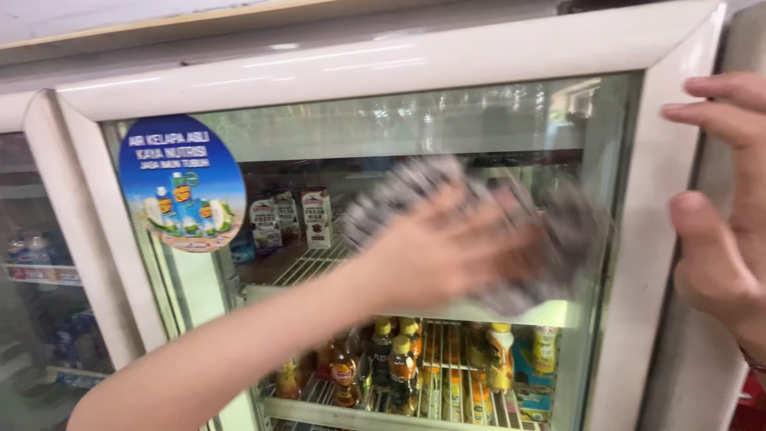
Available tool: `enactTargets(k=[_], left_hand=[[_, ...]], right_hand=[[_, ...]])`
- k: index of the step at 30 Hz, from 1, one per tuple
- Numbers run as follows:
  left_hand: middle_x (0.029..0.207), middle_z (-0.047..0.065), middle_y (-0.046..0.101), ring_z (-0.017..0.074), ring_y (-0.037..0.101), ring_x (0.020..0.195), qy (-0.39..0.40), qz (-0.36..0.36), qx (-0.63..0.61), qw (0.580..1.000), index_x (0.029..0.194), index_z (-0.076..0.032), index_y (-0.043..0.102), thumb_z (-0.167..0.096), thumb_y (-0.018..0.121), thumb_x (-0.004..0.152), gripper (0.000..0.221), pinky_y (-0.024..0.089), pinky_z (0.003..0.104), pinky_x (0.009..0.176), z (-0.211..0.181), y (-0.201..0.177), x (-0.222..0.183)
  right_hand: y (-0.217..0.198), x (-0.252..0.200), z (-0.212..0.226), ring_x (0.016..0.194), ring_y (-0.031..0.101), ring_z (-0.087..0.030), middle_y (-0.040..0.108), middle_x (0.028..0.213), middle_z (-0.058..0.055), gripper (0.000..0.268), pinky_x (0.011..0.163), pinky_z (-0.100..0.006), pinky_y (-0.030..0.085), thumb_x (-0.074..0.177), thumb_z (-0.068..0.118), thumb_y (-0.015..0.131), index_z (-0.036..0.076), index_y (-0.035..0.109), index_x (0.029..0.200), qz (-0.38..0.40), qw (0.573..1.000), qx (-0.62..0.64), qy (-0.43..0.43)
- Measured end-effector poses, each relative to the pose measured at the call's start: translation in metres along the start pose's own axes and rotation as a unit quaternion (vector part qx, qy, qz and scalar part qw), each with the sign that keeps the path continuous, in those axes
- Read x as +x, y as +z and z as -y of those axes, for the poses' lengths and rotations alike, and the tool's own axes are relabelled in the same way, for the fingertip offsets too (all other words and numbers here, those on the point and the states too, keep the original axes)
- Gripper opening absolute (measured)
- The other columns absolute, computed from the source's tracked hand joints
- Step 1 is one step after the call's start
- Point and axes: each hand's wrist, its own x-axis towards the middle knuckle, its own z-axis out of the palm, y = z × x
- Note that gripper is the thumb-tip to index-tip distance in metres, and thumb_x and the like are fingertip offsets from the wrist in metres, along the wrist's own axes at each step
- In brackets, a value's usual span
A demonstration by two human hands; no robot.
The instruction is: The person cleans the glass doors of a commercial refrigerator using a spray bottle and cloths. They spray the glass, wipe it with a checkered cloth, and then buff it with a brown cloth, repeating the process on multiple sections of the refrigerator.
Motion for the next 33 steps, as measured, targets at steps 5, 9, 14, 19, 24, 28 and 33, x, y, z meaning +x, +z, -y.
enactTargets(k=[5, 9, 14, 19, 24, 28, 33], left_hand=[[0.158, 0.015, 0.048, 0.0384, 0.031, 0.148, -0.264, -0.093, 0.177, 0.944, 0.152, -0.015, 0.059, -0.024, 0.076, 0.093, 0.062, 0.019, 0.06, 0.121, 0.095, -0.078, -0.019], [0.158, -0.002, 0.045, 0.0318, 0.029, 0.152, -0.39, -0.101, 0.129, 0.906, 0.148, -0.03, 0.055, -0.037, 0.071, 0.101, 0.05, 0.014, 0.061, 0.127, 0.092, -0.058, 0.021], [0.166, -0.006, 0.041, 0.0261, 0.025, 0.158, -0.14, 0.018, 0.074, 0.987, 0.149, -0.041, 0.058, -0.01, 0.062, 0.092, 0.065, 0.018, 0.058, 0.128, 0.024, -0.021, -0.004], [0.168, 0.001, 0.042, 0.0279, 0.031, 0.157, -0.103, 0.006, 0.124, 0.987, 0.142, -0.027, 0.065, -0.019, 0.064, 0.104, 0.039, 0.028, 0.057, 0.124, 0.031, -0.034, -0.114], [0.172, 0.006, 0.029, 0.0349, 0.018, 0.156, -0.363, -0.006, 0.22, 0.906, 0.161, -0.032, 0.041, -0.024, 0.067, 0.103, 0.064, 0.017, 0.056, 0.127, 0.124, -0.099, -0.176], [0.172, 0.004, 0.03, 0.0341, 0.018, 0.158, -0.332, -0.003, 0.188, 0.924, 0.164, -0.035, 0.042, -0.028, 0.071, 0.103, 0.068, 0.017, 0.06, 0.126, 0.096, -0.086, -0.187], [0.169, -0.004, 0.039, 0.0237, 0.026, 0.158, -0.11, 0.057, 0.032, 0.992, 0.154, -0.033, 0.06, -0.017, 0.066, 0.095, 0.061, 0.021, 0.054, 0.124, -0.003, -0.085, -0.247]], right_hand=[[0.02, 0.025, 0.034, 0.147, 0.041, -0.047, 0.045, 0.151, -0.028, 0.052, 0.123, -0.056, 0.035, 0.093, 0.017, 0.048, -0.006, 0.051, 0.139, 0.035, 0.999, -0.001, -0.016], [0.036, 0.03, 0.054, 0.15, 0.036, -0.05, 0.041, 0.153, -0.03, 0.057, 0.126, -0.058, 0.03, 0.09, 0.009, 0.05, -0.008, 0.046, 0.144, 0.049, 0.999, 0.016, -0.006], [0.065, 0.042, 0.082, 0.151, 0.032, -0.051, 0.035, 0.156, -0.031, 0.066, 0.126, -0.059, 0.028, 0.085, 0.004, 0.054, -0.01, 0.04, 0.148, 0.059, 0.998, 0.002, -0.028], [0.096, 0.048, 0.11, 0.149, 0.03, -0.054, 0.036, 0.155, -0.031, 0.069, 0.122, -0.06, 0.028, 0.081, 0.008, 0.059, -0.008, 0.043, 0.146, 0.091, 0.995, -0.012, -0.047], [0.13, 0.045, 0.136, 0.15, 0.035, -0.047, 0.04, 0.156, -0.027, 0.069, 0.119, -0.064, 0.03, 0.085, 0.018, 0.066, -0.005, 0.049, 0.147, 0.144, 0.977, -0.146, -0.055], [0.157, 0.039, 0.157, 0.151, 0.036, -0.045, 0.042, 0.157, -0.023, 0.067, 0.118, -0.065, 0.026, 0.084, 0.021, 0.066, -0.002, 0.051, 0.146, 0.154, 0.977, -0.143, -0.037], [0.185, 0.031, 0.172, 0.159, 0.029, -0.046, 0.037, 0.164, -0.021, 0.066, 0.126, -0.059, 0.022, 0.093, 0.033, 0.056, 0.005, 0.047, 0.151, 0.175, 0.982, 0.01, 0.066]])
